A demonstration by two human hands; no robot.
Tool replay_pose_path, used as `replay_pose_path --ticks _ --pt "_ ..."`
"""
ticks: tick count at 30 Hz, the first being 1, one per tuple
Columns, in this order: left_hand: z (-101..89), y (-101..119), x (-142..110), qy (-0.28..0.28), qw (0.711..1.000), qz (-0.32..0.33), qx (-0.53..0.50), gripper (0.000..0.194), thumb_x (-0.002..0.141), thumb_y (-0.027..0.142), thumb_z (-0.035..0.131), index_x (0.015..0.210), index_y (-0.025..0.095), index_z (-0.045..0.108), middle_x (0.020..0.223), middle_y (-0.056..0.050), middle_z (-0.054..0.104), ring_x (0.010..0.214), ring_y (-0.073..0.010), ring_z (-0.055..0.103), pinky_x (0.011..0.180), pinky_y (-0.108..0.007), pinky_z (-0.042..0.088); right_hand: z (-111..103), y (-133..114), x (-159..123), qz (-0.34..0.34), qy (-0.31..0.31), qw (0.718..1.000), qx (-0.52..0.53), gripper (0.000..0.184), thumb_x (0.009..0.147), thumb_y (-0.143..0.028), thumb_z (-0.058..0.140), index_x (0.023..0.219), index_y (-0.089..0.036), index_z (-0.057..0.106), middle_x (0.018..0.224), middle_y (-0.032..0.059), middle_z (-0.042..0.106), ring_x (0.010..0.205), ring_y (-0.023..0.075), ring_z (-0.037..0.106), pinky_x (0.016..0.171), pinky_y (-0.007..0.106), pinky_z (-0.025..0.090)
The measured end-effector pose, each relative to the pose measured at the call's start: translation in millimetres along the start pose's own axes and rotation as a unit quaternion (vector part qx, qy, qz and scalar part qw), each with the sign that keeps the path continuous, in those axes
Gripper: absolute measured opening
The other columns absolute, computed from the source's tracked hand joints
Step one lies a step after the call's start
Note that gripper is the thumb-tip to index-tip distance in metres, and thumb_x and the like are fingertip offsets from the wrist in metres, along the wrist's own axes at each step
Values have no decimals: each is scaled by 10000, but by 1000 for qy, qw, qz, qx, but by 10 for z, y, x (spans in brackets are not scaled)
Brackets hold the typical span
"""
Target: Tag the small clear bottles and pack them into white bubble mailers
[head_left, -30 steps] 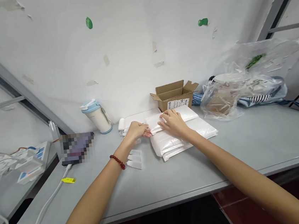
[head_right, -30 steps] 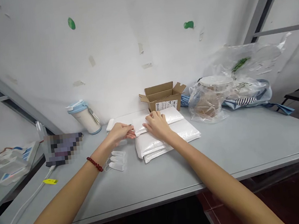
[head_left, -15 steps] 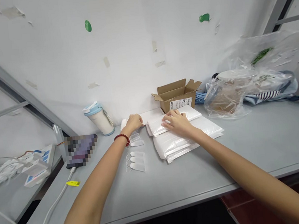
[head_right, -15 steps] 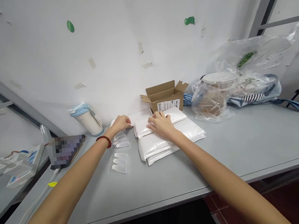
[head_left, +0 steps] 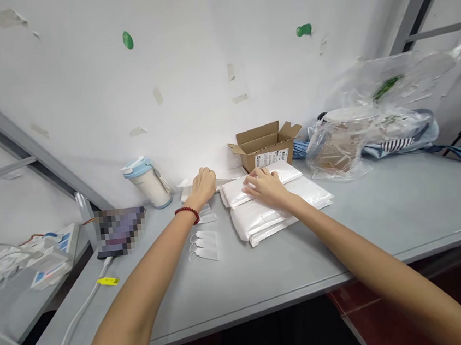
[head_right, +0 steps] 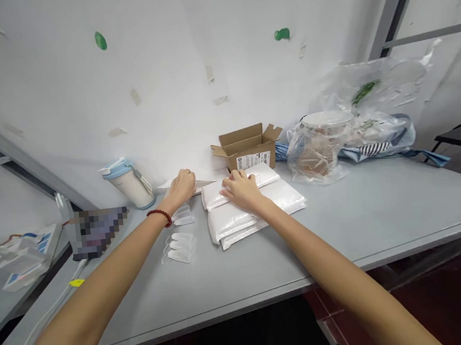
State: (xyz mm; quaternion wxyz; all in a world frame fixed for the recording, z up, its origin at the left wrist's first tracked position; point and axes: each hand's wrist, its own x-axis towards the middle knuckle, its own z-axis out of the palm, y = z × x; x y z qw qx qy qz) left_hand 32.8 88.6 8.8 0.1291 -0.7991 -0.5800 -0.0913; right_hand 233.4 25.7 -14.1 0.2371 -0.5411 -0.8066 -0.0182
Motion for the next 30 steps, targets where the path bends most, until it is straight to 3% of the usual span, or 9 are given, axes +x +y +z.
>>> replay_pose_path --ticks 7,11,14,17,19,25,30 --pt "-193 -43 8 88 994 -67 6 317 800 -14 327 1008 81 547 1064 -204 552 889 -275 605 743 -371 457 0 10 -5 -15 0 1000 -10 284 919 -395 410 977 -208 615 1112 115 533 1037 258 455 819 435 362" --pt "-188 -140 -199 156 982 -89 -53 238 868 81 332 973 124 541 992 -150 581 893 -258 605 772 -369 459 -13 -7 -14 -24 6 999 -36 288 922 -396 410 978 -206 619 1111 123 540 1023 255 472 810 416 372" --pt "-86 -192 -455 254 957 -75 -117 213 909 156 325 966 150 530 977 -128 586 936 -242 588 825 -379 459 -17 -31 -15 -18 23 999 -38 311 915 -385 430 1136 -207 555 1102 127 562 1033 266 490 817 410 381" --pt "30 -219 -676 346 922 -38 -173 215 928 199 328 992 155 529 1039 -135 578 1021 -219 562 889 -372 454 -8 -68 -11 12 62 998 -17 529 888 -407 482 1338 -158 358 1126 151 566 1047 281 509 816 405 403" --pt "61 -216 -770 375 906 -23 -195 218 931 212 341 1000 149 538 1059 -139 581 1050 -206 554 907 -365 459 1 -103 -13 20 82 996 -20 628 860 -434 523 1366 -133 303 1151 169 552 1046 292 518 805 404 419" --pt "-45 -28 -904 374 890 -16 -259 214 929 231 369 1005 173 561 1030 -115 628 1058 -192 565 902 -357 480 -13 -228 -74 -71 164 981 -78 603 821 -387 597 1324 -136 379 1256 205 475 1166 320 438 899 433 394" --pt "-55 313 -1023 305 892 113 -315 206 915 182 380 980 166 574 1074 -119 623 1057 -175 574 918 -311 470 0 -273 -119 -121 181 966 -139 489 868 -209 484 1340 -112 399 1263 205 507 1181 305 444 975 470 342"
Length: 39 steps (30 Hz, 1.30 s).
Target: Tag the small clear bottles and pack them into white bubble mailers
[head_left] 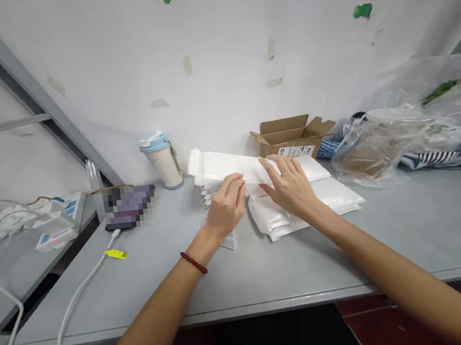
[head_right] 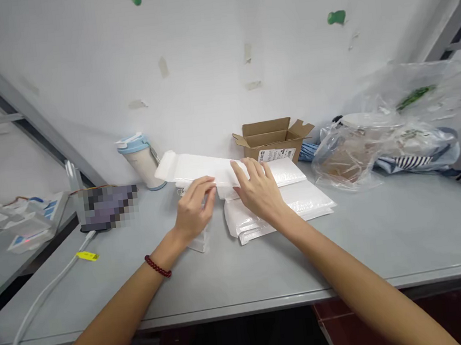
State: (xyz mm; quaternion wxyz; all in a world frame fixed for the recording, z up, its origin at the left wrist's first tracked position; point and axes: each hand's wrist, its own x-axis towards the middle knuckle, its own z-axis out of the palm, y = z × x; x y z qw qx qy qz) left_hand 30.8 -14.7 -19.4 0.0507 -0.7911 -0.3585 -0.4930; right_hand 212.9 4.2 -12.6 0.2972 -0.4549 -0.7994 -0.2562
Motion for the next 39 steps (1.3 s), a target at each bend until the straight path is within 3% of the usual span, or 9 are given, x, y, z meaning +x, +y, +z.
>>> replay_pose_path --ticks 4,9,12,15,18,22,26,31,39 --pt "46 154 -27 -40 998 -22 -41 191 898 188 401 898 171 592 1103 -115 603 933 -166 611 847 -287 485 70 23 -29 -23 -32 999 -15 478 857 -48 333 1320 -90 443 1116 148 636 1056 239 558 1029 452 328" --pt "-135 -87 82 100 972 -213 -3 152 851 247 486 919 164 593 1161 -110 544 777 -132 586 764 -287 494 128 115 -32 1 -35 999 -22 458 853 -16 290 1237 -62 535 1187 170 629 1131 244 560 1021 438 374" --pt "-257 -359 158 127 918 -372 -50 272 763 232 576 1020 145 575 1171 -123 546 848 -158 591 759 -300 499 134 128 -30 10 -20 1000 -21 444 857 -15 286 1201 -47 565 1232 173 607 1181 244 540 1021 421 387" --pt "-310 -535 181 65 827 -491 -266 281 709 221 601 963 102 606 968 -102 648 793 -164 622 692 -278 504 117 75 -37 -10 -14 1000 -9 420 859 -32 307 1166 -67 591 1225 157 616 1176 230 548 1014 400 394" --pt "-305 -554 164 18 782 -490 -386 253 622 215 677 847 101 655 787 -54 685 707 -153 629 643 -244 487 72 -23 -47 -47 -23 999 7 429 842 -49 355 1224 -89 547 1272 163 581 1228 231 499 1031 422 358" --pt "-274 -415 153 -7 777 -474 -415 310 573 243 743 844 107 679 727 -38 696 643 -148 620 612 -246 475 -6 -137 -60 -92 -80 992 27 630 764 -181 530 1375 -151 377 1465 203 329 1366 336 263 1037 560 251" --pt "-262 -267 168 -58 778 -446 -440 343 557 296 789 830 113 689 731 -45 700 654 -164 624 614 -266 479 -43 -159 -63 -77 -126 987 58 865 670 -371 597 1426 -145 242 1506 235 173 1377 408 126 1003 625 198" --pt "-274 -231 174 -99 786 -450 -411 360 540 329 814 800 115 689 751 -52 698 642 -157 618 593 -263 473 -54 -110 -31 -30 -130 986 99 899 620 -452 597 1394 -144 257 1392 234 322 1277 390 280 1002 593 188" --pt "-361 -314 196 -158 832 -434 -308 272 659 404 718 669 139 660 631 -12 627 562 -105 540 543 -234 421 -96 -82 9 -27 -81 990 112 620 665 -349 617 1238 -196 437 1232 179 425 1152 336 395 970 511 232"
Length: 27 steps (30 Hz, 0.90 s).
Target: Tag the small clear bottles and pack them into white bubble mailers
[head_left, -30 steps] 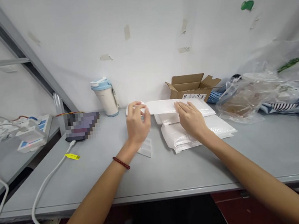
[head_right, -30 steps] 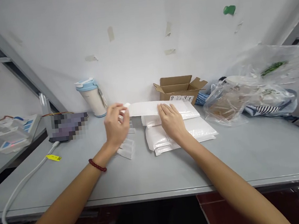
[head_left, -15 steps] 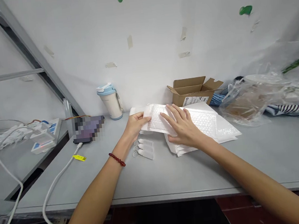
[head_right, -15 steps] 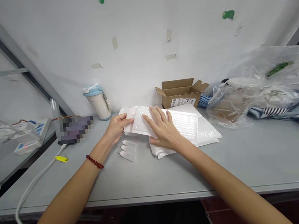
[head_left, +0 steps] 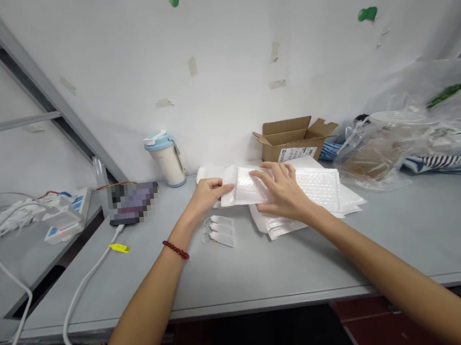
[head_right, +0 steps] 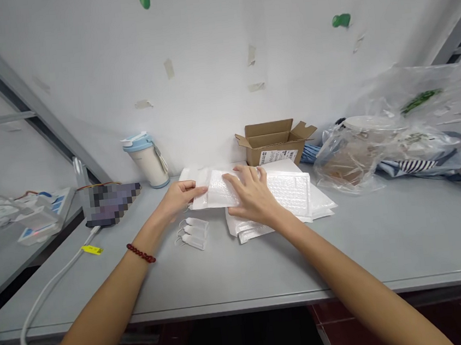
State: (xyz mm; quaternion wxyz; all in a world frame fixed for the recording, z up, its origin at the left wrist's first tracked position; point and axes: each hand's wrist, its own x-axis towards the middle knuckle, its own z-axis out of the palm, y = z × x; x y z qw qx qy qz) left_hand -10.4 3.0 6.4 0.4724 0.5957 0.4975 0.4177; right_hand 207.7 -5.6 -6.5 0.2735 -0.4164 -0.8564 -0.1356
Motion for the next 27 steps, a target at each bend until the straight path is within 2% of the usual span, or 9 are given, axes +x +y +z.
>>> replay_pose_path --ticks 3,6,10,13,19,22,27 --pt "-160 67 -30 -39 996 -11 74 298 716 416 653 602 141 638 618 -20 613 556 -100 528 551 -239 431 -14 49 9 4 40 999 -19 517 699 -292 605 1190 -204 472 1229 168 454 1128 323 421 958 489 243" --pt "-323 118 -73 -90 985 -40 145 192 666 337 692 731 157 684 698 -25 650 593 -112 550 545 -236 432 -26 128 19 13 60 998 -10 444 738 -274 586 1165 -209 485 1183 146 511 1083 297 462 936 458 270" --pt "-397 101 -83 -189 951 -86 230 232 607 267 702 819 173 700 763 -25 675 586 -124 555 516 -240 419 -45 202 32 32 45 998 4 415 777 -277 560 1179 -221 477 1136 119 558 1040 281 492 914 445 283" --pt "-364 54 -57 -230 929 -98 272 241 606 260 681 829 170 693 747 -19 668 558 -115 530 518 -239 417 -54 213 37 45 10 999 0 464 781 -305 553 1225 -218 449 1152 119 554 1052 287 478 885 433 300" --pt "-331 34 -43 -243 900 -80 353 252 605 287 656 825 170 693 772 -18 655 573 -118 512 544 -240 411 -40 216 27 68 -37 997 -13 592 761 -440 551 1280 -200 393 1184 141 522 1067 312 451 863 431 320" --pt "-334 50 -53 -241 889 -81 381 267 613 301 641 841 171 691 767 -19 650 601 -132 522 559 -243 399 -43 249 27 78 -40 996 -16 589 746 -422 549 1273 -204 401 1165 140 528 1051 317 457 851 440 325" --pt "-329 58 -55 -231 880 -72 409 258 606 281 624 828 169 689 784 -24 652 679 -154 538 585 -240 392 -51 388 47 142 5 989 -31 511 754 -351 537 1231 -194 439 1127 135 546 1052 318 473 858 452 334"
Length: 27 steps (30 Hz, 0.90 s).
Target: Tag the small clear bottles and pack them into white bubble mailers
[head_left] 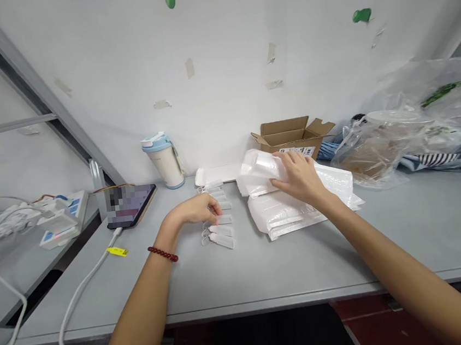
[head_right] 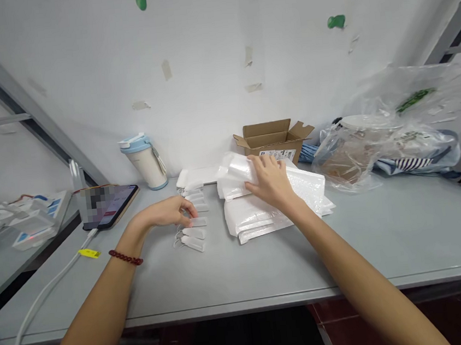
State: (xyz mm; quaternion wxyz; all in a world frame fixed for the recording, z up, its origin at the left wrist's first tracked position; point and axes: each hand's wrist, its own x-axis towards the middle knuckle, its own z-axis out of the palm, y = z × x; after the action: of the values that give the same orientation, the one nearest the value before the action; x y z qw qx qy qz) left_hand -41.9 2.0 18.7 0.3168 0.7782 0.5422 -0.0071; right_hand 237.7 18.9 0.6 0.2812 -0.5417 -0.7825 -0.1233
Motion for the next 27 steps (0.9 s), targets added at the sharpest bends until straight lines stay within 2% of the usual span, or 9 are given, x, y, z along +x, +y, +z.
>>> replay_pose_path --ticks 4,7,10,14,18,22,27 --pt "18 26 -7 29 1000 -3 -6 220 560 255 637 760 179 692 764 -19 655 701 -165 554 572 -233 386 39 89 31 60 47 997 6 457 749 -323 535 1182 -192 471 1109 140 560 1042 325 490 838 452 351" --pt "26 56 -28 79 996 11 -37 191 536 253 644 709 193 696 733 -13 653 653 -161 549 552 -240 381 76 108 25 51 54 997 1 432 743 -312 534 1155 -193 488 1078 141 570 1013 327 500 822 451 353" --pt "10 76 -49 135 987 29 -80 169 582 269 624 713 193 698 717 -7 649 645 -152 546 564 -242 385 93 103 13 30 66 997 -2 414 750 -307 527 1148 -197 492 1057 138 573 989 322 505 805 442 349" --pt "-21 77 -46 246 953 49 -171 255 669 332 598 842 172 695 754 -15 662 684 -154 564 600 -248 408 71 55 0 -5 68 998 17 394 768 -311 519 1149 -213 488 1063 124 575 1001 313 499 815 435 339" --pt "-16 88 -21 337 913 59 -224 309 720 377 589 911 160 695 853 -34 687 736 -156 573 660 -259 430 33 -57 -25 -63 24 997 45 390 775 -296 522 1152 -207 481 1082 115 574 1026 295 498 856 426 329" --pt "18 123 -9 359 899 95 -232 330 748 394 591 968 172 698 961 -44 691 796 -159 571 715 -265 435 16 -151 -57 -102 3 993 56 405 769 -274 531 1162 -190 476 1115 120 573 1045 286 498 876 413 328" --pt "96 197 25 374 896 116 -208 353 711 395 653 987 179 703 979 -45 688 749 -144 559 679 -257 441 0 -213 -83 -131 34 988 69 427 764 -257 534 1180 -198 456 1147 128 563 1078 292 489 898 423 314"
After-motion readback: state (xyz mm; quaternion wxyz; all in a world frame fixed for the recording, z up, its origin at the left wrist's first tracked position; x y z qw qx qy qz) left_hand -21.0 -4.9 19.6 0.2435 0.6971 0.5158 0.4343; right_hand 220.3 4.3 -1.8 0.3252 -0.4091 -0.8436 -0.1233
